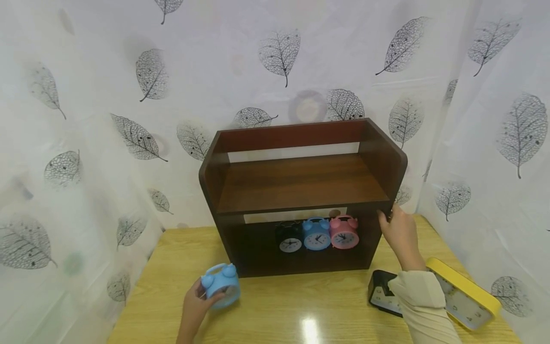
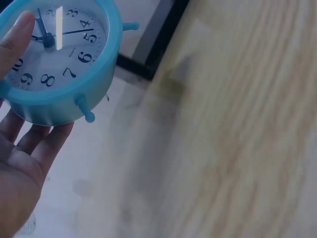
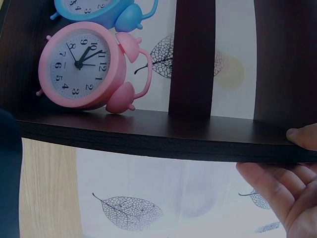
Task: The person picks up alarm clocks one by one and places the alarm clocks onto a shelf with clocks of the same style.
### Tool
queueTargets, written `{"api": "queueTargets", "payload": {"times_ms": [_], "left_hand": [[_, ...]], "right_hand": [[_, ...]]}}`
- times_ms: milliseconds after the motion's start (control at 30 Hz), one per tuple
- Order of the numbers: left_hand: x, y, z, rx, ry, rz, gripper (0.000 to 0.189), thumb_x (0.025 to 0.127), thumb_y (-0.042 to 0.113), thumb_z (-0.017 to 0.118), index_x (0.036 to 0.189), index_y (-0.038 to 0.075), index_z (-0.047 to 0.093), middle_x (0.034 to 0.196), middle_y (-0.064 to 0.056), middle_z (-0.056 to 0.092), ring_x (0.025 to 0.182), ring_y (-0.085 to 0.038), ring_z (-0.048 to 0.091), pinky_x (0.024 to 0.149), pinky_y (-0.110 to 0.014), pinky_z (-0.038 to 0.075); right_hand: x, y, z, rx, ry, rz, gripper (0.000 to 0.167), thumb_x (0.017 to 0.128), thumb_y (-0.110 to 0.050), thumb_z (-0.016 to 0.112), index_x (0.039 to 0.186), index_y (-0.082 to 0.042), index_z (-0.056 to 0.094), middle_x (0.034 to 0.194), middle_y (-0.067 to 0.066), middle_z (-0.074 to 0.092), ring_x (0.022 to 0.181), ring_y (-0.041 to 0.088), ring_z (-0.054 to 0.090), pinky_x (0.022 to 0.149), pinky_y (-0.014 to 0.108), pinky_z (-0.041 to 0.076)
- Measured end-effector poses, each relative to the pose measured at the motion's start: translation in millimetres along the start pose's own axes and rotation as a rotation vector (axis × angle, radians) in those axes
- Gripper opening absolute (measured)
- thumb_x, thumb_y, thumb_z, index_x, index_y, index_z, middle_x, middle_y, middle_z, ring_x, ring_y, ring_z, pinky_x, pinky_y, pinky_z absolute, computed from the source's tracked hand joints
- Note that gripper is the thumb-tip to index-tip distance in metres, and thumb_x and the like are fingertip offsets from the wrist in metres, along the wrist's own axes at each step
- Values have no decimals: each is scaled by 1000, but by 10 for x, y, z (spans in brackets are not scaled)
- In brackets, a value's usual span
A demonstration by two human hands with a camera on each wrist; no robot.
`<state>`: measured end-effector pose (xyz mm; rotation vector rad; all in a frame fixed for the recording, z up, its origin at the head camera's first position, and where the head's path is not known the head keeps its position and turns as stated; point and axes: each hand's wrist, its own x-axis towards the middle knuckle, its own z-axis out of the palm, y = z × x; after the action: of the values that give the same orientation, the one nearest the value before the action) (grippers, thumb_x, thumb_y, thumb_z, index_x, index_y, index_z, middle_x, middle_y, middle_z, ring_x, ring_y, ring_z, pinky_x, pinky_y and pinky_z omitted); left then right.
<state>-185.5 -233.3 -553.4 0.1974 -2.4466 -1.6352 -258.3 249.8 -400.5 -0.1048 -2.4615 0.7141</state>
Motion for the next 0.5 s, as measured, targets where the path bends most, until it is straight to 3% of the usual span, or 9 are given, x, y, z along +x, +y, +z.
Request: {"api": "queueTargets", "payload": {"times_ms": [133, 333, 500], "left_hand": [[29, 86, 70, -43, -32, -5, 55, 69, 7, 81, 117, -4, 56, 116, -24, 63, 94, 6, 57, 83, -20, 51], [69, 185, 199, -64, -76, -21, 60, 69, 11, 82, 121, -3, 55, 119, -23, 61, 109, -30, 61, 89, -37, 52], [102, 263, 321, -71, -102, -18, 66, 70, 14, 82, 126, -4, 52, 122, -24, 59, 111, -36, 59, 90, -39, 51]], "right_hand": [[1, 3, -1, -4, -13, 6, 24, 88, -13, 57, 91, 11, 54, 80, 35, 62, 72, 52, 58, 62, 57, 42], [2, 4, -2, -7, -11, 0, 24, 88, -14, 57, 90, 11, 54, 77, 34, 62, 69, 52, 57, 61, 57, 42], [3, 6, 0, -2, -3, -7, 25, 88, -14, 57, 88, 10, 53, 75, 34, 61, 67, 51, 57, 59, 56, 41]]}}
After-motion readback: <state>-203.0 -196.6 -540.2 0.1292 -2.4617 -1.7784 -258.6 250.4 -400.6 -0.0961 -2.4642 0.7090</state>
